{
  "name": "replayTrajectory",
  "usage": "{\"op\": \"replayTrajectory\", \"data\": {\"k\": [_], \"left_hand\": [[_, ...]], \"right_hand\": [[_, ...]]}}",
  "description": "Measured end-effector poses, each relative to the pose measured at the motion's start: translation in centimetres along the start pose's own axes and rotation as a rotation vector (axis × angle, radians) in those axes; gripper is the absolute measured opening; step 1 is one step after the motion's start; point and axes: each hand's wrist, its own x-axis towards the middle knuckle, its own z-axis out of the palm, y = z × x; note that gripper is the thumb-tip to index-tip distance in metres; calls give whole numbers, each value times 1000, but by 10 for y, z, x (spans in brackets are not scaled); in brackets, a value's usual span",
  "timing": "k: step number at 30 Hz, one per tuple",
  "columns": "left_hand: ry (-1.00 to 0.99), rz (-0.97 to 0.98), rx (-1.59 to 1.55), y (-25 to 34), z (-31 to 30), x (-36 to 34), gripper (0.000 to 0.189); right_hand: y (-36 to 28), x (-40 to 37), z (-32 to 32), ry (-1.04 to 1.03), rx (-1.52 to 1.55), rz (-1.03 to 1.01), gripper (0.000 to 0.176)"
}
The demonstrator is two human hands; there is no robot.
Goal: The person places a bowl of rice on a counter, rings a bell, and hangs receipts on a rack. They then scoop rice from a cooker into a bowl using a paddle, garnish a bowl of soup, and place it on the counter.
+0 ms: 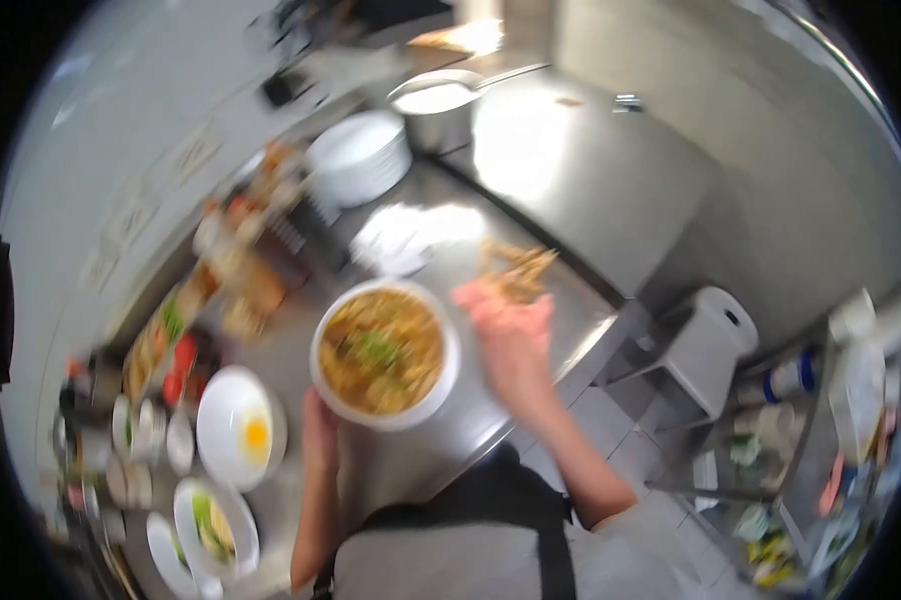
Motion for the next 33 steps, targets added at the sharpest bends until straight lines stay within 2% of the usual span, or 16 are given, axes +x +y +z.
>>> {"op": "replayTrajectory", "data": {"k": [1,2,3,5,7,9,11,16,21,23,26,27,28,30,31,33], "left_hand": [[-61,62,-77,-4,3,9,48],[32,-32,-137,-15,-2,13,48],[38,-44,-164,-22,-6,16,48],[9,-58,-192,-28,-7,17,48],[65,-38,-147,-24,-4,17,49],[31,19,-121,-6,14,11,49],[34,53,-76,-5,17,10,52],[30,91,16,-8,14,12,52],[7,76,85,12,20,12,55],[36,99,104,35,41,7,56],[49,147,107,38,55,20,58],[17,158,93,47,70,21,62],[-14,166,77,52,82,22,66],[-21,170,35,54,103,29,65],[-35,174,10,55,110,36,64],[-1,188,-14,51,121,56,58]], "right_hand": [[1,-11,18,-62,497,548,25],[35,-41,50,-73,63,83,30],[29,-34,47,-355,339,391,40],[27,-30,55,-350,610,453,52],[35,-29,70,-339,623,432,55],[38,-21,65,-350,653,401,58],[33,-14,51,-590,934,545,58],[30,-21,52,-542,918,541,56],[20,-22,24,-530,936,592,54],[25,-23,20,-387,844,428,52],[41,-12,2,-347,891,300,52],[50,-7,-4,-349,782,270,53],[59,-1,-9,-355,777,268,53],[75,22,-36,-663,519,430,53],[76,28,-59,-566,787,382,55],[103,39,-55,-538,824,346,56]]}}
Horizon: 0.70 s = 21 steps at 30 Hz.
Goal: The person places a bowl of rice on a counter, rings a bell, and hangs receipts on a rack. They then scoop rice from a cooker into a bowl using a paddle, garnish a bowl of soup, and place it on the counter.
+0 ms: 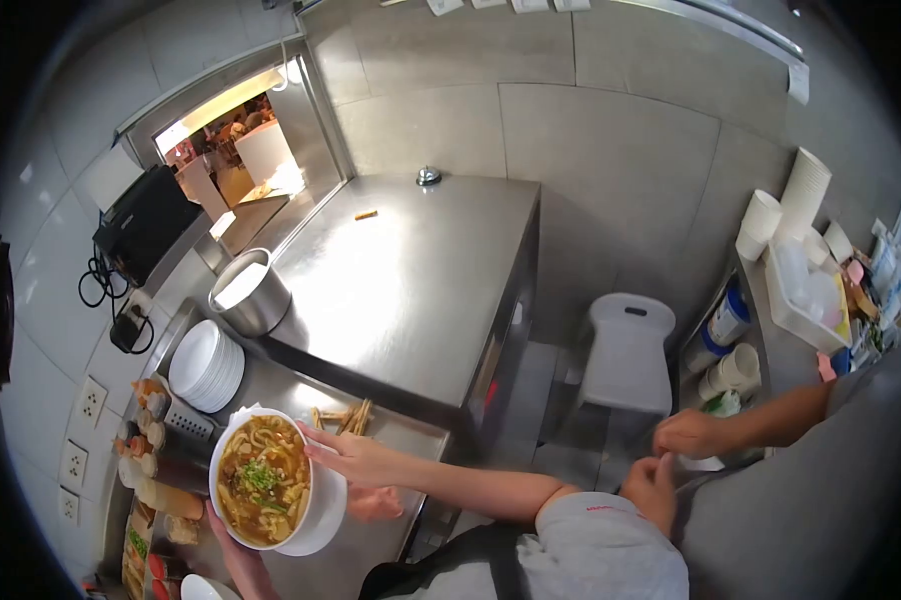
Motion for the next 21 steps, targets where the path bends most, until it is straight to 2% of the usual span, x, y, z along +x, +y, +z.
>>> {"op": "replayTrajectory", "data": {"k": [1,2,3,6,7,12,16,21], "left_hand": [[37,4,-18,-6,6,5,53],[57,-15,-39,-2,18,8,51],[73,-21,-38,4,34,10,51],[36,7,-89,4,57,37,50],[34,9,-89,3,65,45,50],[-131,-34,-81,3,106,87,51],[-252,-62,-72,-23,128,126,53],[-325,-98,30,-41,174,149,53]], "right_hand": [[11,8,-8,2,32,-41,58],[12,14,-15,163,-110,-218,59],[8,11,-29,148,-105,-212,59],[-18,8,-65,-16,93,61,59],[-6,13,-67,94,96,-70,60],[2,12,-99,191,144,41,61],[14,10,-119,324,189,-10,59],[32,7,-150,426,157,25,58]]}}
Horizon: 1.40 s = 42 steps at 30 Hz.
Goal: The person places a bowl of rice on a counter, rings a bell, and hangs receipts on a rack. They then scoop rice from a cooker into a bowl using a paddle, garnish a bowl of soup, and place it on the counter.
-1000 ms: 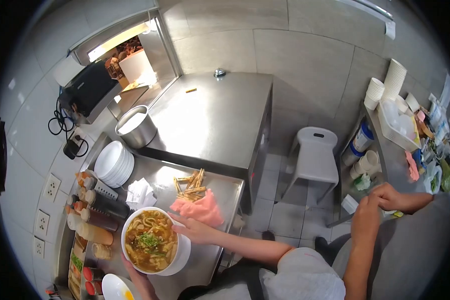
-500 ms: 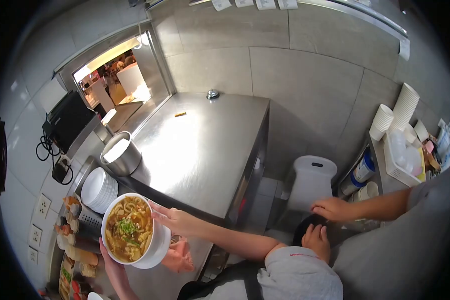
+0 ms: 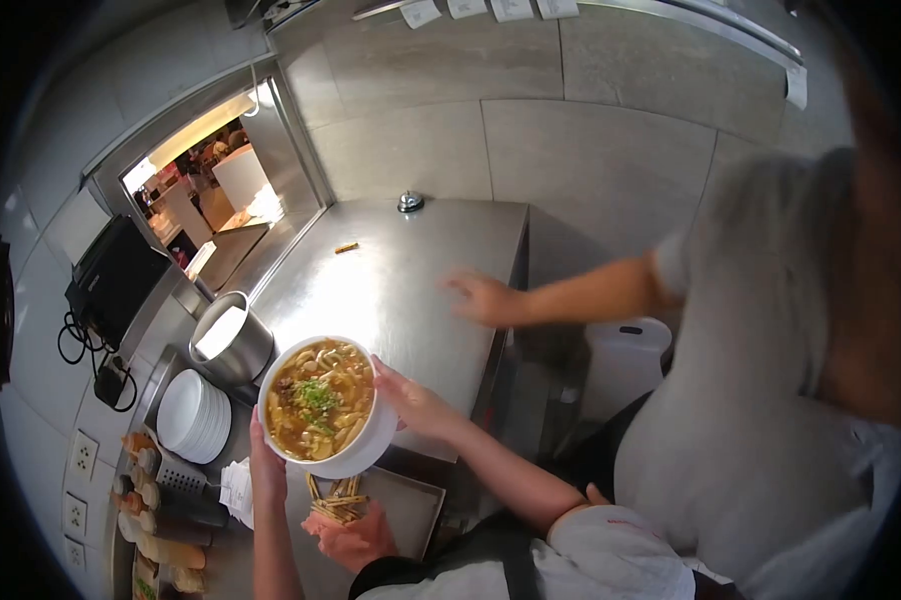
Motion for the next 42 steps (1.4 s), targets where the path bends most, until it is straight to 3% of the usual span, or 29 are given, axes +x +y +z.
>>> {"op": "replayTrajectory", "data": {"k": [5,8,14,16,29,42], "left_hand": [[-122,-3,-83,-32,19,37,51],[-115,-2,-126,-51,27,55,50],[-38,-39,-11,-57,44,68,51],[-63,-140,61,-56,46,69,53],[-115,-67,-75,-79,47,99,52],[-69,-134,-159,-81,55,118,46]], "right_hand": [[13,14,-30,68,-83,46,56],[26,23,-43,81,-88,28,56],[37,36,-60,71,49,215,55],[49,42,-65,52,70,258,55],[45,51,-67,141,-5,214,52],[73,73,-74,233,88,205,52]]}}
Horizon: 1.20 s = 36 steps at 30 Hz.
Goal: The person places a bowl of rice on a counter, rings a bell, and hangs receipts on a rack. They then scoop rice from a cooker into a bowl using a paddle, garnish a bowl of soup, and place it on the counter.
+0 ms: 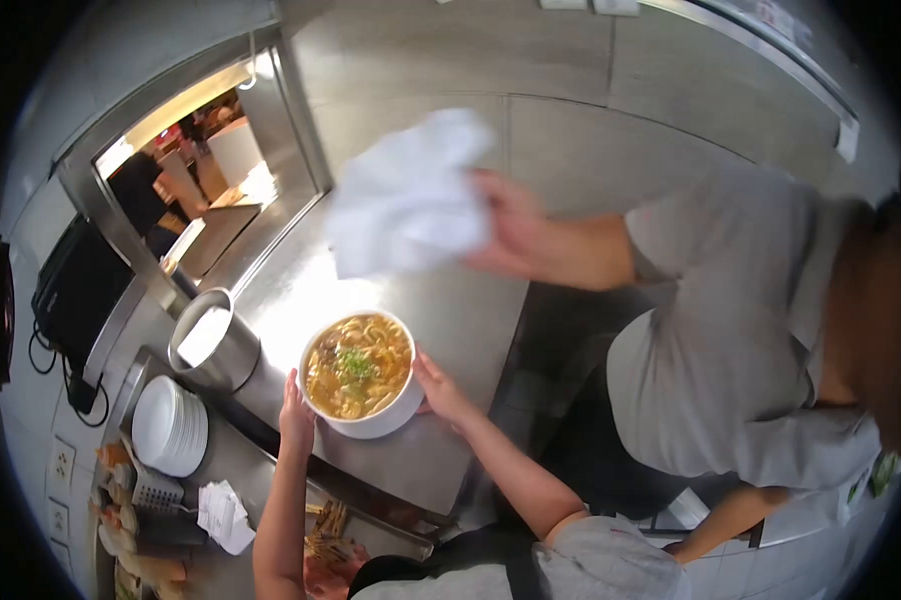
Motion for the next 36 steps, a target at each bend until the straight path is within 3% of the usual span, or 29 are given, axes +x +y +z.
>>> {"op": "replayTrajectory", "data": {"k": [5,11,15,22,24,27,28,29,30,32,33,35,36], "left_hand": [[47,2,71,-26,-23,19,47],[-20,16,139,-54,-50,48,54],[-32,-17,184,-64,-66,73,57],[27,-254,231,-40,-69,122,61],[47,-334,561,-29,-68,148,60],[18,27,1205,-24,-63,228,43],[-60,219,1265,-25,-60,251,33],[-94,285,1322,-22,-46,264,24],[-90,285,1316,-26,-42,284,24],[-216,529,1621,-45,-33,306,23],[-224,536,1615,-49,-31,317,23],[-456,622,1771,-53,-19,339,26],[-695,545,1786,-50,-11,347,27]], "right_hand": [[27,17,6,-18,99,29,51],[74,50,7,23,207,-36,69],[98,78,3,14,252,-68,72],[105,140,-17,-34,245,-84,79],[100,152,-25,-80,280,-24,79],[93,183,-33,-142,253,0,81],[93,189,-33,-148,252,5,81],[92,192,-34,-163,270,7,81],[93,197,-34,-176,285,5,80],[109,189,-37,-136,306,14,77],[112,190,-40,-103,325,2,74],[111,187,-40,-88,309,-1,71],[109,182,-40,-78,294,-4,69]]}}
